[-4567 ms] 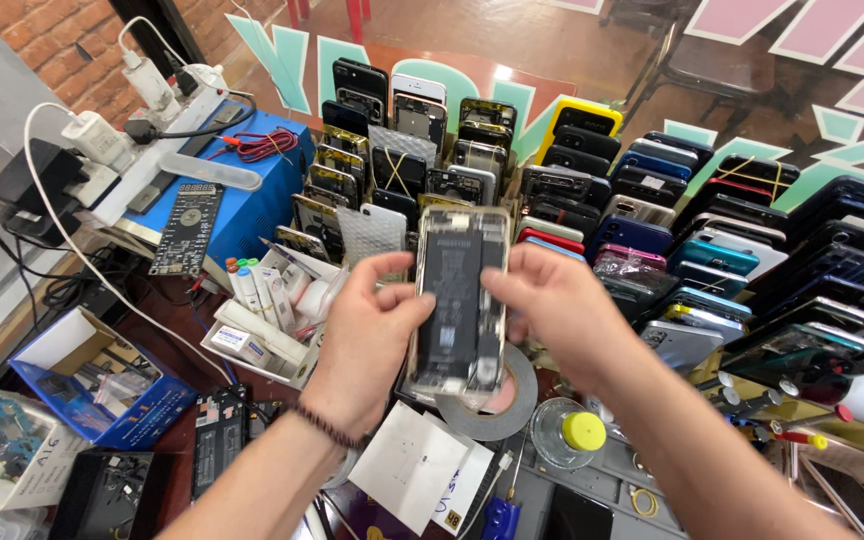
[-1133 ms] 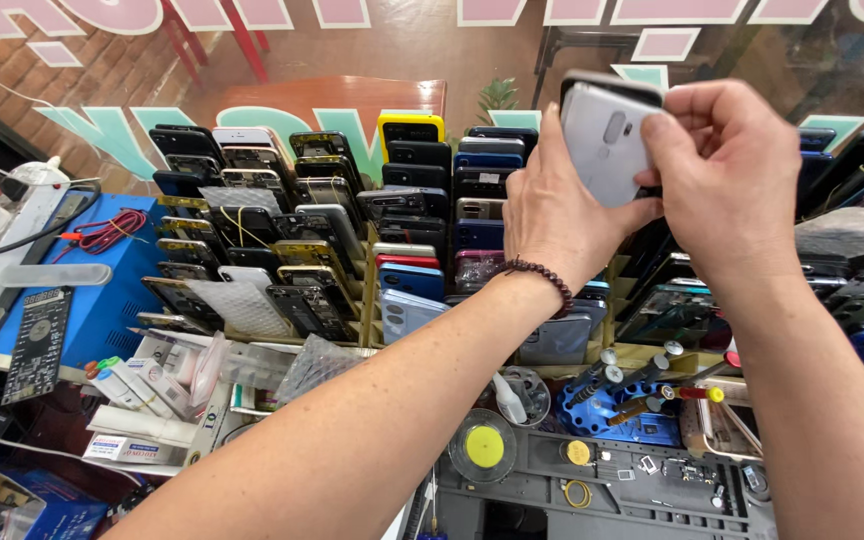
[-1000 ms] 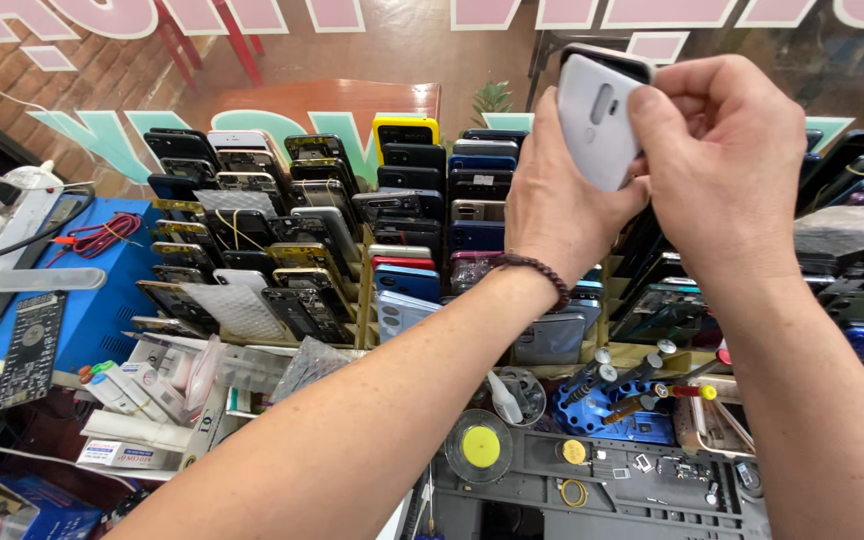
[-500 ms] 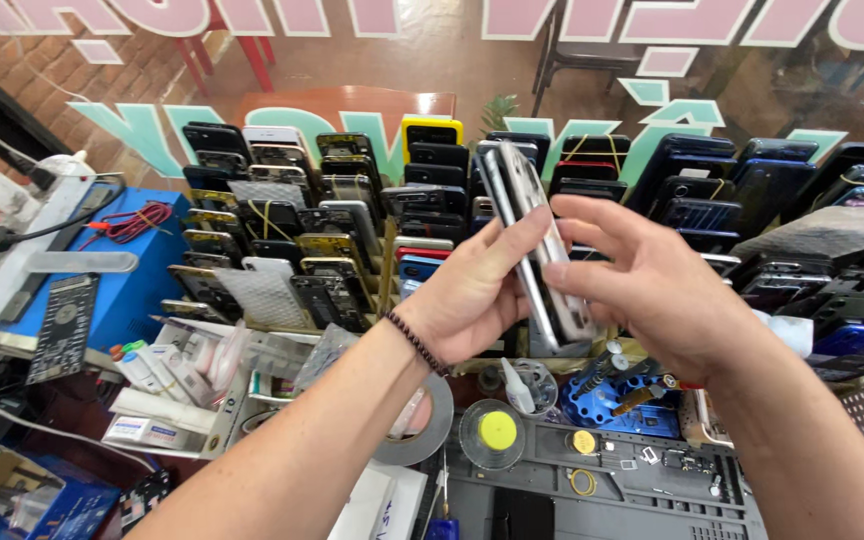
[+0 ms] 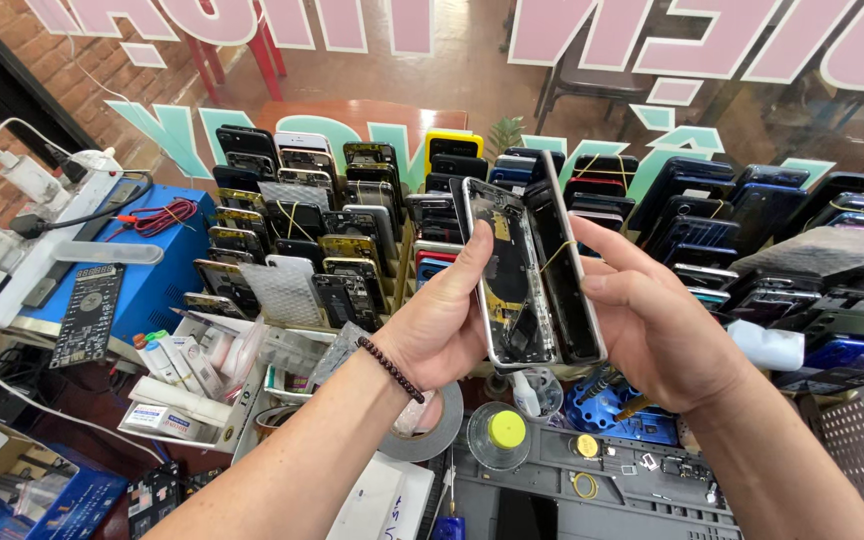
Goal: The person unwraps bubble-wrapped smartphone back covers and compares them to existing parts on the workbench. They then move to a rack of disassembled phones, select a unit, and inspect its internal components. Finally, they open a small parts box and examine loose screws and connectors.
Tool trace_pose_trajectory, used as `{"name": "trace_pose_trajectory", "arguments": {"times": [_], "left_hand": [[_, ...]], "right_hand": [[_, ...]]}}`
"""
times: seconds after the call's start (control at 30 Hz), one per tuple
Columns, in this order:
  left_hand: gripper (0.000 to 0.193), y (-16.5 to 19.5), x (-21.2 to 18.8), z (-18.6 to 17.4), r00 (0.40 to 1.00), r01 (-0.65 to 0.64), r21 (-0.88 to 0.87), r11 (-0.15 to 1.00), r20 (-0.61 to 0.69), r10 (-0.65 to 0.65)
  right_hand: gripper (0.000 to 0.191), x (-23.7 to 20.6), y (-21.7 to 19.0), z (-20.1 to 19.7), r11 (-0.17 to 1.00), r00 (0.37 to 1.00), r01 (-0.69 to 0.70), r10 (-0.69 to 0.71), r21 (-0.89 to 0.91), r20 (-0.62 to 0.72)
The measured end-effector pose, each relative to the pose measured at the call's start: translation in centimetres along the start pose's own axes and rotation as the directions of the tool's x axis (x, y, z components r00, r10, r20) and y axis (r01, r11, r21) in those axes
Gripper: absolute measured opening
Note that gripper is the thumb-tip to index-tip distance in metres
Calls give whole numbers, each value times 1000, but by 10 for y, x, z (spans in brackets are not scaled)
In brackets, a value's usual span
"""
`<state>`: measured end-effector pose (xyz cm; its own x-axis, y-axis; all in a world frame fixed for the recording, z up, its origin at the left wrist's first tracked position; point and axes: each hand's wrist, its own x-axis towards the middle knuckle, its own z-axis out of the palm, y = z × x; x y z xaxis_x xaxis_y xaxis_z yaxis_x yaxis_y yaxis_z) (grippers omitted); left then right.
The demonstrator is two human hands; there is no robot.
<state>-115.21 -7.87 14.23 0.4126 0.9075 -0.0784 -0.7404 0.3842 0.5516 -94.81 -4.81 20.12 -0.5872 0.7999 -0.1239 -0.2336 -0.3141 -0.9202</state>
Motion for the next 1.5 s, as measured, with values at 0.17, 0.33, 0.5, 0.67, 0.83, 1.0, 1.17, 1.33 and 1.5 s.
{"name": "trace_pose_trajectory", "arguments": {"times": [0.17,0.33,0.5,0.67,0.83,1.0,1.17,1.33,1.5], "left_hand": [[61,0,0,-1,1000,6,-15,1000,16,-6],[61,-6,5,-7,1000,-25,14,1000,-10,26],[72,-21,16,8,949,-90,357,930,-253,189],[89,-19,15,21,926,-12,526,850,-314,207],[94,-11,16,27,915,36,701,712,-309,259],[86,-11,19,28,875,110,565,818,-445,189],[98,-30,29,24,796,106,738,667,-465,388],[88,-50,33,12,725,244,908,341,-404,557],[64,-58,30,7,740,207,847,490,-463,488]], "right_hand": [[74,-2,-2,4,1000,1000,4,-4,-3,0],[72,0,8,3,998,999,27,-26,-61,19],[74,2,28,9,924,996,-21,-14,-381,-91],[72,1,30,0,950,996,-76,58,-303,-69],[51,-2,32,-14,985,973,-174,170,-9,-158],[48,-6,33,-20,975,933,-207,221,80,-283],[44,-6,41,-8,965,920,-211,250,158,-300],[49,-3,53,2,939,862,-234,321,252,-394],[36,-6,62,-9,962,849,-249,273,112,-453]]}}
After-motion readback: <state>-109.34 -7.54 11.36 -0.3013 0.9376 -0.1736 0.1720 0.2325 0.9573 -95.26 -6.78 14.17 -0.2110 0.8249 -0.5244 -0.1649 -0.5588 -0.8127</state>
